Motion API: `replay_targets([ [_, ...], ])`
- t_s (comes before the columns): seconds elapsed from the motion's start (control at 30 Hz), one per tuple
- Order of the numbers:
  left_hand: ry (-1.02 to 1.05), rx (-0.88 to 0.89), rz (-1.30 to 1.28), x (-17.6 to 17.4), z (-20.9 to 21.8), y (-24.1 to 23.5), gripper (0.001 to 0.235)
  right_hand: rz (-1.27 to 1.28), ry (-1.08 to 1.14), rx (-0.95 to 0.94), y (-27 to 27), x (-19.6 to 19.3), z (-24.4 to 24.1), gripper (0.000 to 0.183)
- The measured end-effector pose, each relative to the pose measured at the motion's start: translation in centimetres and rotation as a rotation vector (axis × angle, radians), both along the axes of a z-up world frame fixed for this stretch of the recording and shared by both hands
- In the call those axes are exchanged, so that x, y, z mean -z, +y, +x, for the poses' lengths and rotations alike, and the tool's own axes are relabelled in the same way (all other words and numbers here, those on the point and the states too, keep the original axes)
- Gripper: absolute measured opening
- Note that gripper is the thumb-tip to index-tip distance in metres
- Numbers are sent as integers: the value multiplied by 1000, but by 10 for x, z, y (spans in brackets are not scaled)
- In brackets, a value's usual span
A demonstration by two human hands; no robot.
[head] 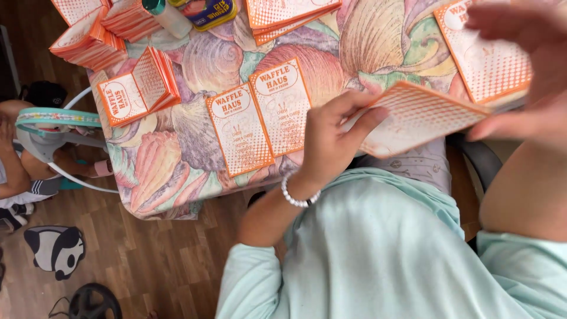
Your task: Applying glue to paper sleeves and folding them to create bags
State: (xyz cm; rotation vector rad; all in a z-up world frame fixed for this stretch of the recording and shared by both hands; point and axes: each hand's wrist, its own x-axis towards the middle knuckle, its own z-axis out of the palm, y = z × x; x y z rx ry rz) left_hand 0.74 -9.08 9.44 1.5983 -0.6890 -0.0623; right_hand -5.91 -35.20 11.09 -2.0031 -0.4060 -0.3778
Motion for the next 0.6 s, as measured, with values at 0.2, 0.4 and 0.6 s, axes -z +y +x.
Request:
replay_targets([
  [0.2,410,-65,-277,32,-22,5,12,431,-118,217,61,30,-22,101],
  [0.4,331,59,-332,14,-8,15,38,355,-133,290,70,13,-26,91],
  [0.6,196,-44,-130,-11,1,10,11,345,-66,365,61,16,-29,72],
])
